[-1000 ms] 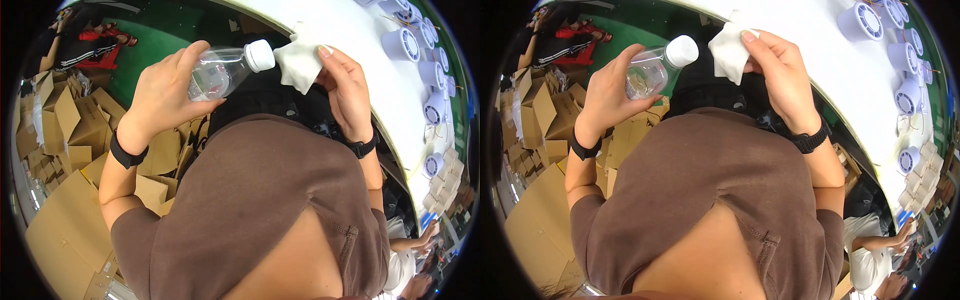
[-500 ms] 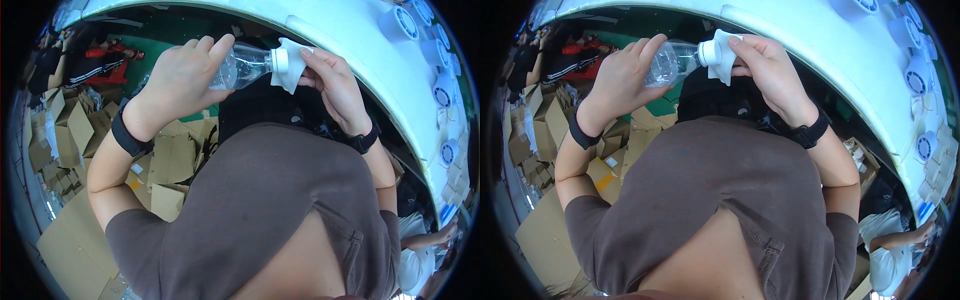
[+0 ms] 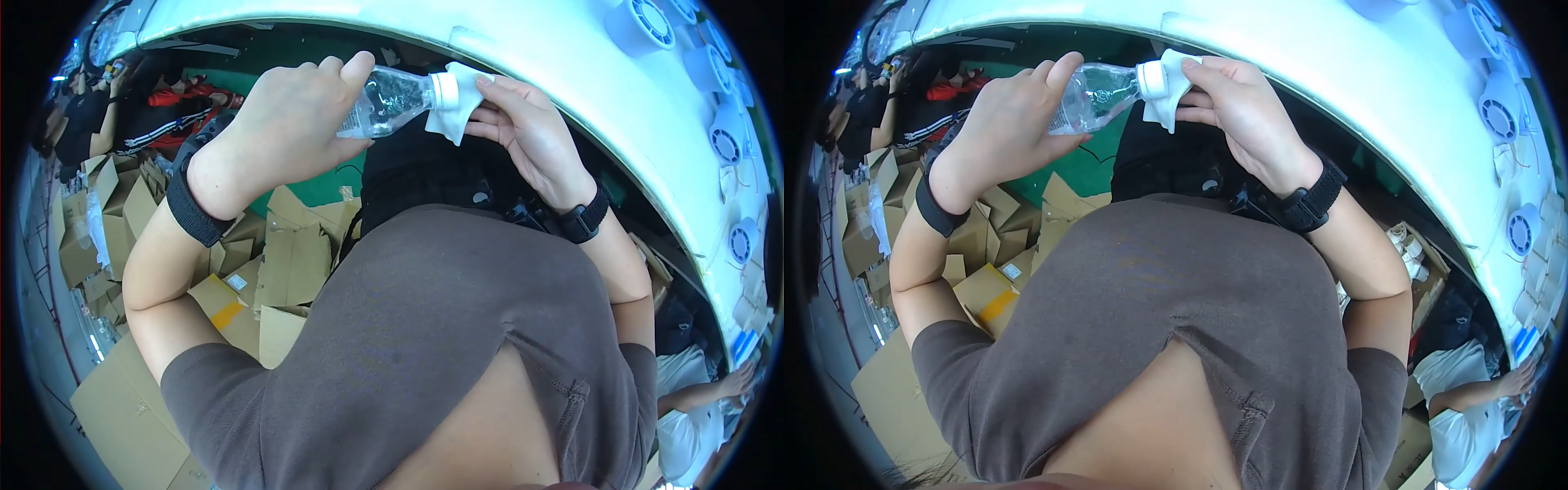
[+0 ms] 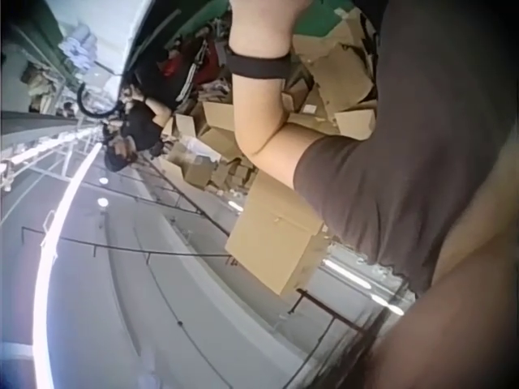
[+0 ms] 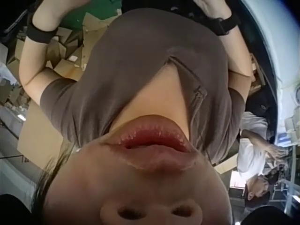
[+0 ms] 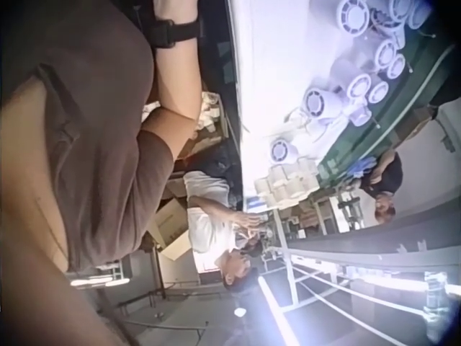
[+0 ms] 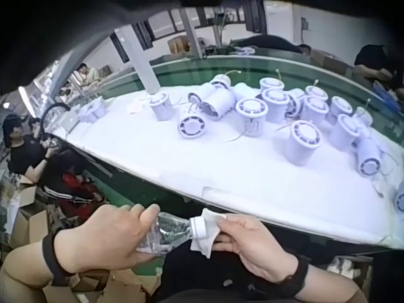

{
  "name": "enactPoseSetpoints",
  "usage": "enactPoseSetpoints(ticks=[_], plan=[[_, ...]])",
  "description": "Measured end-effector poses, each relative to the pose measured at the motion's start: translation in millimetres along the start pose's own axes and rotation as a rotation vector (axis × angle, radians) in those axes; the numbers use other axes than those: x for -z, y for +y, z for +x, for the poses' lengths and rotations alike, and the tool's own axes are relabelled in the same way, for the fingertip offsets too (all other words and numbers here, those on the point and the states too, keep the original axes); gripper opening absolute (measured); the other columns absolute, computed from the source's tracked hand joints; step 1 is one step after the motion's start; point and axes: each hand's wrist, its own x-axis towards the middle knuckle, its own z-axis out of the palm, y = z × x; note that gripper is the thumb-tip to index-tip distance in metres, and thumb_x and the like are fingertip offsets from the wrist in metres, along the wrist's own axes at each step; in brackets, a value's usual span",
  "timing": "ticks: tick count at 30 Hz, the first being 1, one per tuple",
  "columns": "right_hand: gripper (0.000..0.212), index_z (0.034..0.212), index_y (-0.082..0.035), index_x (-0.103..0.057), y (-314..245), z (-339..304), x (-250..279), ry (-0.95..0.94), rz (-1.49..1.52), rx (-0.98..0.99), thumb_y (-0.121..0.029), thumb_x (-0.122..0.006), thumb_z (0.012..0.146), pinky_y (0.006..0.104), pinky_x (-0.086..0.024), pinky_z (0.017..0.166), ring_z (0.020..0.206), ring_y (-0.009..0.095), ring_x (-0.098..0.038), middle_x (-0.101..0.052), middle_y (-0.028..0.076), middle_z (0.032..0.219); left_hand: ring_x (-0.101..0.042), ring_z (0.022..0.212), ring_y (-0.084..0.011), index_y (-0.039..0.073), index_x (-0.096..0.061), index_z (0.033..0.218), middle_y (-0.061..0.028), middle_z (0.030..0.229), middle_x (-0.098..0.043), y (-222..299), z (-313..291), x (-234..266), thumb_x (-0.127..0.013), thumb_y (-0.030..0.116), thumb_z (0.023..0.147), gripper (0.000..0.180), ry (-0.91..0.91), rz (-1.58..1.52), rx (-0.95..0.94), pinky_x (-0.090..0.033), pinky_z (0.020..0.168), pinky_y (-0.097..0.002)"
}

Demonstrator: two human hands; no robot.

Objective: The person pours liquid from a bottle onto a cloth and wipes the exterior and interior of several fan housings. Each housing is picked up, cleaned on multiple sides, and placed back onto the table.

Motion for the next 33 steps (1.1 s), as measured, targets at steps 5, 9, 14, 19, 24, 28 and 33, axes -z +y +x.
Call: enactPoseSetpoints(ticks=[5, 9, 14, 19, 24, 28, 33], plan=[[0.029, 0.1, 0.003, -0.05, 1, -1, 3, 0.002, 0.022, -0.003, -0.021, -0.041, 0.086, 0.0262, -0.047, 0.076, 0.087, 0.017, -0.056, -0.055, 0.012, 0.095, -0.055, 0.059, -0.0225, 0.001, -0.039, 0.1, -0.0111, 0.069, -0.051, -2, 1, -3, -0.066, 0.024, 0.062, 0.052, 0.082, 0.001, -0.047, -0.044, 0.047, -0.0271], [0.03, 0.101, 0.003, -0.049, 1, -1, 4, 0.01, 0.021, -0.006, -0.021, -0.041, 0.086, 0.026, -0.046, 0.077, 0.087, 0.017, -0.056, -0.055, 0.013, 0.095, -0.055, 0.059, -0.0228, 0.002, -0.038, 0.1, -0.0111, 0.069, -0.051, -4, 4, -2, -0.066, 0.025, 0.062, 0.052, 0.052, 0.021, -0.04, -0.044, 0.048, -0.027], [0.03, 0.101, 0.004, -0.048, -2, 1, 3, 0.031, 0.029, -0.001, -0.02, -0.041, 0.086, 0.0262, -0.047, 0.076, 0.087, 0.017, -0.056, -0.055, 0.013, 0.096, -0.056, 0.06, -0.0239, 0.003, -0.038, 0.101, -0.0113, 0.069, -0.052, -8, 7, -3, -0.066, 0.027, 0.062, 0.054, 0.081, 0.011, -0.046, -0.044, 0.05, -0.0283], [0.027, 0.102, 0.007, -0.046, -24, 5, 2, -0.096, 0.27, 0.0, -0.013, -0.04, 0.086, 0.029, -0.046, 0.078, 0.09, 0.02, -0.055, -0.054, 0.014, 0.099, -0.057, 0.069, -0.0255, 0.003, -0.038, 0.106, -0.0144, 0.08, -0.054, -27, -2, 15, -0.067, 0.027, 0.062, 0.058, 0.17, -0.192, 0.045, -0.046, 0.057, -0.0289], [0.026, 0.103, 0.009, -0.044, -45, -8, -4, -0.074, 0.441, 0.124, -0.009, -0.039, 0.085, 0.0328, -0.042, 0.083, 0.095, 0.023, -0.052, -0.052, 0.016, 0.102, -0.055, 0.086, -0.0203, 0.002, -0.037, 0.111, -0.015, 0.098, -0.052, -89, -25, 28, -0.066, 0.026, 0.064, 0.06, 0.643, -0.892, 0.175, -0.045, 0.07, -0.0275], [0.028, 0.105, 0.01, -0.042, -41, -12, 0, 0.001, 0.518, 0.281, -0.01, -0.036, 0.085, 0.0367, -0.037, 0.088, 0.1, 0.025, -0.048, -0.05, 0.018, 0.105, -0.052, 0.088, -0.0179, -0.001, -0.034, 0.112, -0.0141, 0.1, -0.048, -177, -17, 31, -0.066, 0.027, 0.066, 0.063, 1.031, -1.29, 0.247, -0.043, 0.074, -0.0274], [0.029, 0.105, 0.009, -0.042, -47, -22, -7, 0.121, 0.46, 0.368, -0.012, -0.036, 0.085, 0.0376, -0.037, 0.088, 0.102, 0.026, -0.047, -0.049, 0.018, 0.107, -0.049, 0.092, -0.0211, -0.005, -0.029, 0.112, -0.0184, 0.102, -0.044, -261, 30, 18, -0.069, 0.033, 0.063, 0.073, 1.376, -1.195, 0.436, -0.041, 0.077, -0.0262]])
